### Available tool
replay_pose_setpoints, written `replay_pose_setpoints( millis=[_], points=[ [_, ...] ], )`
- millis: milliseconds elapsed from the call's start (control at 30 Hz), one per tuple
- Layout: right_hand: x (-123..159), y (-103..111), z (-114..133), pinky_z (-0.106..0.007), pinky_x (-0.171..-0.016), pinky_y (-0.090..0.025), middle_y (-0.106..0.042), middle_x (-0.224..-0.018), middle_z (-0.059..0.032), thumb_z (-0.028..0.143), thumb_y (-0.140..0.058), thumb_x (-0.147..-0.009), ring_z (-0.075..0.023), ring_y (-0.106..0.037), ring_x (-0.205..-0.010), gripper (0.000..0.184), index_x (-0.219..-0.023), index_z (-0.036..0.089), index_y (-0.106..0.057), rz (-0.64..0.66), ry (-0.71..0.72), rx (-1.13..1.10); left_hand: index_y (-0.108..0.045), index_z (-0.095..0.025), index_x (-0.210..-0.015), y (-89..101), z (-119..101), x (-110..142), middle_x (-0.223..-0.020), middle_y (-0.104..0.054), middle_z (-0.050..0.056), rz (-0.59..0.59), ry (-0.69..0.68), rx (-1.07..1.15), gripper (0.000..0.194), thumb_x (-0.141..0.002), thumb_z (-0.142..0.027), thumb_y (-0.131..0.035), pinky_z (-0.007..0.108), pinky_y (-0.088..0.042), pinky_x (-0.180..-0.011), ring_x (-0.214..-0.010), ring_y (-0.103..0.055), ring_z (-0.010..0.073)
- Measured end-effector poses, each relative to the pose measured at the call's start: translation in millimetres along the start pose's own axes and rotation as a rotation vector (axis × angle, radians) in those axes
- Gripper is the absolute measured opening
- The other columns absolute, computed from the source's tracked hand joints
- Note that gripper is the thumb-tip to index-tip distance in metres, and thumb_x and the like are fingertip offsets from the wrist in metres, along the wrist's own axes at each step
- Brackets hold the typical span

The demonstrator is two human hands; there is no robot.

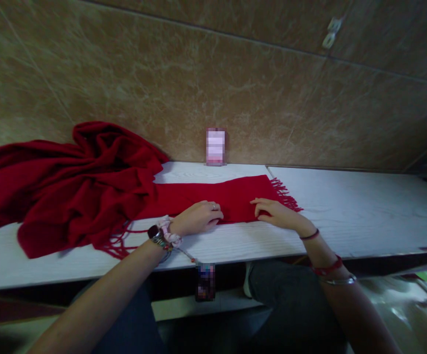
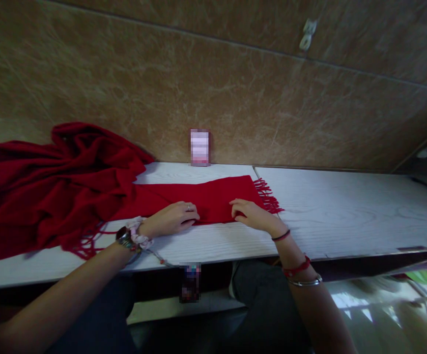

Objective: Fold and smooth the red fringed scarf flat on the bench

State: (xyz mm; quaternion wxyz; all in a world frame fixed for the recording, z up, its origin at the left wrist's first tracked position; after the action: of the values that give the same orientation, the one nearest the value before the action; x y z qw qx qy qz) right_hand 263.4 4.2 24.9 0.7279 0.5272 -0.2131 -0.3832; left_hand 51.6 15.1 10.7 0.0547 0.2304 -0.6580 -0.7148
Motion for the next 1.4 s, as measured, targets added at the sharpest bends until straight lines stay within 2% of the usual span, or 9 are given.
replay_pose_setpoints(
  millis=[233, 400, 600, 700, 800, 967, 1133, 1267, 1400],
  points=[
    [0.4, 2.9, 4.5, -0.037, -0.097, -0.038, -0.059, -0.116, -0.009, 0.02, -0.053, -0.08, -0.0212, -0.048, -0.115, 0.01, -0.082, 0.019, -0.063, -0.021, 0.008, 0.036, -0.059, -0.018, -0.103, -0.2, -3.3, -0.1, -0.109, -0.058, 0.007, 0.036, 0.013, 0.019, 0.027, -0.083, -0.011, -0.042, 0.031, -0.04, -0.09, -0.101, -0.053, 0.0176],
    [-0.5, 0.7, -10.6, -0.042, -0.101, -0.034, -0.054, -0.124, -0.0112, 0.028, -0.044, -0.086, -0.0218, -0.041, -0.122, 0.032, -0.113, 0.018, -0.056, -0.209, -0.104, 0.079, -0.049, -0.023, -0.122, -2.8, -4.3, 3.3, -0.137, -0.04, 0.006, 0.087, 0.018, 0.214, 0.036, -0.086, -0.027, -0.044, 0.044, -0.025, -0.104, -0.129, -0.03, 0.0233],
    [5.7, -25.0, -37.7, -0.055, -0.102, -0.024, -0.03, -0.142, -0.0141, 0.046, -0.042, -0.085, -0.0319, -0.02, -0.131, 0.057, -0.136, 0.02, -0.034, -0.019, -0.277, 0.258, -0.041, -0.032, -0.128, -6.4, -0.7, 6.2, -0.144, -0.026, 0.004, 0.28, 0.157, 0.274, 0.042, -0.089, -0.045, -0.037, 0.068, -0.011, -0.097, -0.133, -0.014, 0.0341],
    [15.1, -24.7, -55.1, -0.056, -0.1, -0.025, -0.03, -0.142, -0.016, 0.049, -0.041, -0.085, -0.0326, -0.021, -0.131, 0.059, -0.135, 0.02, -0.035, 0.003, -0.371, 0.304, -0.042, -0.033, -0.127, -5.7, -0.2, 5.9, -0.144, -0.027, 0.004, 0.295, 0.192, 0.283, 0.04, -0.089, -0.045, -0.036, 0.068, -0.011, -0.096, -0.133, -0.013, 0.0343],
    [18.6, -16.8, -64.6, -0.056, -0.1, -0.026, -0.035, -0.139, -0.0162, 0.036, -0.039, -0.086, -0.0311, -0.026, -0.129, 0.049, -0.133, 0.019, -0.039, -0.01, -0.398, 0.335, -0.046, -0.033, -0.123, -5.8, 0.4, 4.6, -0.142, -0.031, 0.002, 0.276, 0.202, 0.29, 0.035, -0.091, -0.04, -0.034, 0.063, -0.014, -0.099, -0.133, -0.016, 0.03],
    [-8.9, 6.2, -35.3, -0.055, -0.103, -0.02, -0.034, -0.14, -0.0157, 0.023, -0.033, -0.087, -0.0289, -0.024, -0.131, 0.046, -0.132, 0.014, -0.038, -0.283, -0.31, 0.363, -0.047, -0.03, -0.123, -5.6, 10.8, 1.6, -0.136, -0.042, 0.002, 0.087, 0.281, 0.164, 0.036, -0.093, -0.033, -0.026, 0.055, -0.016, -0.103, -0.129, -0.028, 0.0223],
    [-61.0, -8.6, 1.0, -0.055, -0.103, -0.018, -0.022, -0.146, -0.012, 0.034, -0.027, -0.091, -0.0284, -0.014, -0.134, 0.051, -0.138, 0.016, -0.027, -0.194, -0.217, 0.241, -0.034, -0.026, -0.134, -18.9, 32.9, 11.6, -0.142, -0.03, 0.01, 0.083, 0.521, 0.006, 0.045, -0.091, -0.038, -0.029, 0.064, -0.023, -0.094, -0.13, -0.022, 0.036],
    [-80.8, -29.3, -12.3, -0.06, -0.101, -0.015, -0.023, -0.146, -0.011, 0.041, -0.028, -0.091, -0.0306, -0.014, -0.133, 0.052, -0.138, 0.02, -0.029, -0.016, -0.288, 0.236, -0.03, -0.031, -0.136, -27.9, 39.2, 18.6, -0.144, -0.025, 0.009, 0.183, 0.557, 0.026, 0.05, -0.089, -0.047, -0.03, 0.071, -0.02, -0.088, -0.128, -0.019, 0.0435],
    [-74.8, -27.0, -48.9, -0.057, -0.102, -0.019, -0.024, -0.145, -0.01, 0.039, -0.026, -0.092, -0.0304, -0.019, -0.132, 0.049, -0.137, 0.021, -0.03, -0.037, -0.408, 0.271, -0.028, -0.032, -0.137, -26.6, 38.4, 18.2, -0.145, -0.023, 0.009, 0.205, 0.573, 0.05, 0.051, -0.088, -0.049, -0.031, 0.073, -0.018, -0.088, -0.128, -0.017, 0.0451]
  ],
)
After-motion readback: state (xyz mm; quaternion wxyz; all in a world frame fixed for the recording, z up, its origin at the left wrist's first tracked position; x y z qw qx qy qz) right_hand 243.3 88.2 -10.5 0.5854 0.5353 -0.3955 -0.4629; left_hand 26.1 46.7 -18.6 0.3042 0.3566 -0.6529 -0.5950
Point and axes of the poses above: each hand's wrist, its own x-axis away from the middle knuckle, its own y-axis out of the back of the hand, z = x × y, the point moved 4 cm from there along -x, towards the middle knuckle
